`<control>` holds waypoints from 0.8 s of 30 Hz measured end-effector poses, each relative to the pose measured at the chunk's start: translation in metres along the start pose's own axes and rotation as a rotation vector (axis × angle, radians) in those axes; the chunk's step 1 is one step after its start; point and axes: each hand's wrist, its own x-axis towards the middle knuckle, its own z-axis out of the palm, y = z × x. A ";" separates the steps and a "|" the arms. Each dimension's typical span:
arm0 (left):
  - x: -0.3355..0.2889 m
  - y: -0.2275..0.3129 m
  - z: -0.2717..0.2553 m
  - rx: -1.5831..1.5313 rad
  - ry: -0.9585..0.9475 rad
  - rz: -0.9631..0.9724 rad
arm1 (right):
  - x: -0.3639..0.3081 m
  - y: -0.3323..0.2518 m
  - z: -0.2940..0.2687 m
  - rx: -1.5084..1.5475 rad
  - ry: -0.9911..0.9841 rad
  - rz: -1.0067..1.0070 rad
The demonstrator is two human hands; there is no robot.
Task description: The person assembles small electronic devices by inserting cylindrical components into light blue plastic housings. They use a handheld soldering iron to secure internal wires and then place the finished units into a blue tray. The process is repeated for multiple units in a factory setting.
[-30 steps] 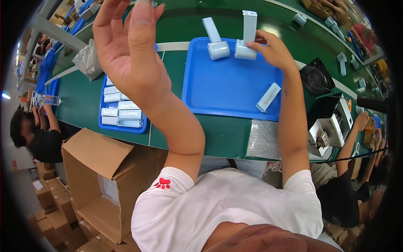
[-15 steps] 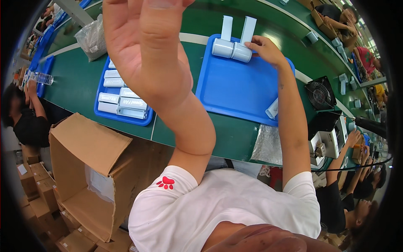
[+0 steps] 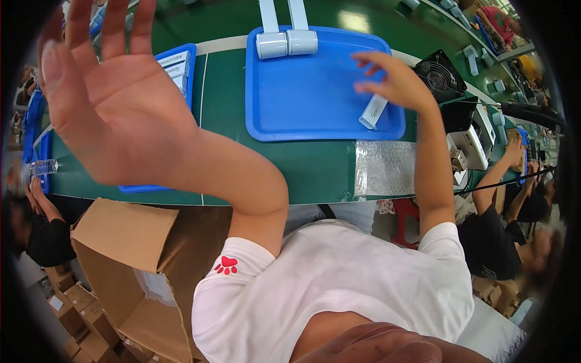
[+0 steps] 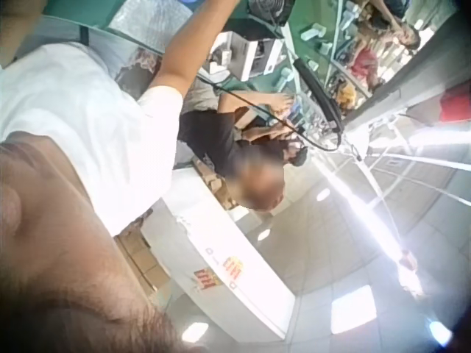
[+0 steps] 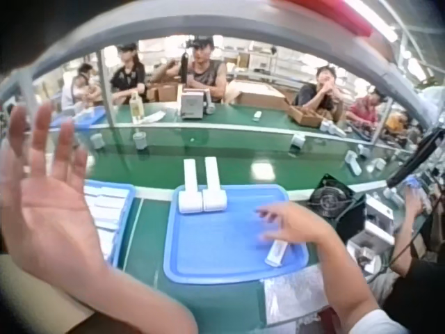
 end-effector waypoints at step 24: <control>-0.047 -0.060 0.049 0.262 -0.472 -0.301 | 0.005 -0.081 -0.037 0.540 0.403 -0.494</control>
